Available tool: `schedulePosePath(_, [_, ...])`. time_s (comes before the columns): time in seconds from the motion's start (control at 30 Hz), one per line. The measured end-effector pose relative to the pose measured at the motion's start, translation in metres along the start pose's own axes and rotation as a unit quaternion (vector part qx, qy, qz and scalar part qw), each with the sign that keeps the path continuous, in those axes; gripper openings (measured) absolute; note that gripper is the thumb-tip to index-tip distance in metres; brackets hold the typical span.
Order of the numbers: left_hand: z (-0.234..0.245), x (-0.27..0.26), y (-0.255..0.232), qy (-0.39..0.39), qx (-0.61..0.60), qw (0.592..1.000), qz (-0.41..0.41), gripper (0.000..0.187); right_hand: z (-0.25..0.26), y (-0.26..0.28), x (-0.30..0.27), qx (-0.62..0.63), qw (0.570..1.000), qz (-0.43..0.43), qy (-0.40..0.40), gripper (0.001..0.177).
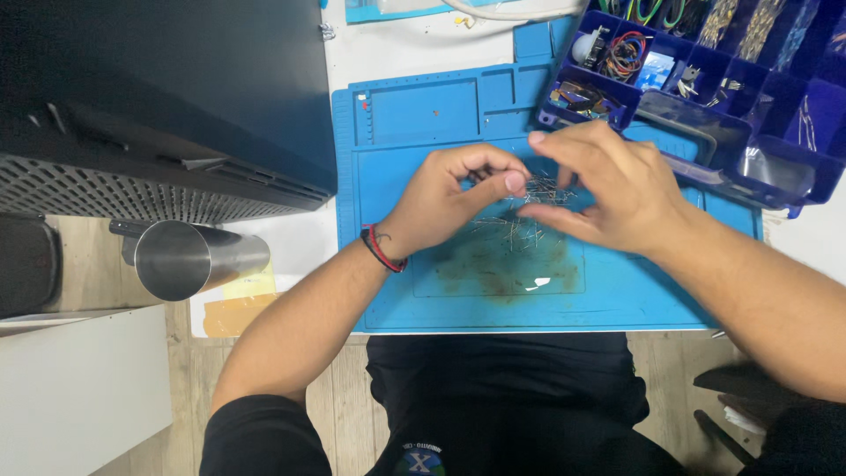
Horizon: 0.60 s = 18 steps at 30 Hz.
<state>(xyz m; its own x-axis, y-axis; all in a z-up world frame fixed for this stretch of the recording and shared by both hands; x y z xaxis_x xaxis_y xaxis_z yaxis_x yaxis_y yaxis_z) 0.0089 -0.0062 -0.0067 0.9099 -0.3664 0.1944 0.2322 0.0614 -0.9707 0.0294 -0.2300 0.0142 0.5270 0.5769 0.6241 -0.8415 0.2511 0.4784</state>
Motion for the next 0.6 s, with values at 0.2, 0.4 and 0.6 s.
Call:
schedulePosePath(0.2, [-0.001, -0.002, 0.003, 0.007, -0.023, 0.999, 0.023, 0.009, -0.003, 0.002, 0.0, -0.034, 0.999, -0.001, 0.022, 0.06])
schedulePosePath(0.4, [-0.003, -0.002, 0.001, 0.01, -0.03, 0.999, 0.018, 0.011, -0.006, 0.001, -0.003, -0.057, 0.998, 0.006, 0.01, 0.06])
schedulePosePath(0.6, [0.001, 0.001, -0.016, -0.002, -0.006, 1.0, 0.016, 0.021, 0.021, -0.001, -0.002, -0.243, 0.964, 0.095, -0.052, 0.055])
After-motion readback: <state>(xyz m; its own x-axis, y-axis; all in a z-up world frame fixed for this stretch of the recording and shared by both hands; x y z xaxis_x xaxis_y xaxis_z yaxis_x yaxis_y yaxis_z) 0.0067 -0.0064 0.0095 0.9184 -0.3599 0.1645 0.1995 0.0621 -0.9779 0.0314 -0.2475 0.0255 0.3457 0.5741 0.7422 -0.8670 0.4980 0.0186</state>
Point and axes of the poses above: each hand's wrist, its own x-axis towards the middle knuckle, its own z-axis out of the back of the hand, y = z × x, the point moved 1 cm from there along x, towards the middle knuckle, and after that the axes turned 1 degree about x, right-handed, at the moved point
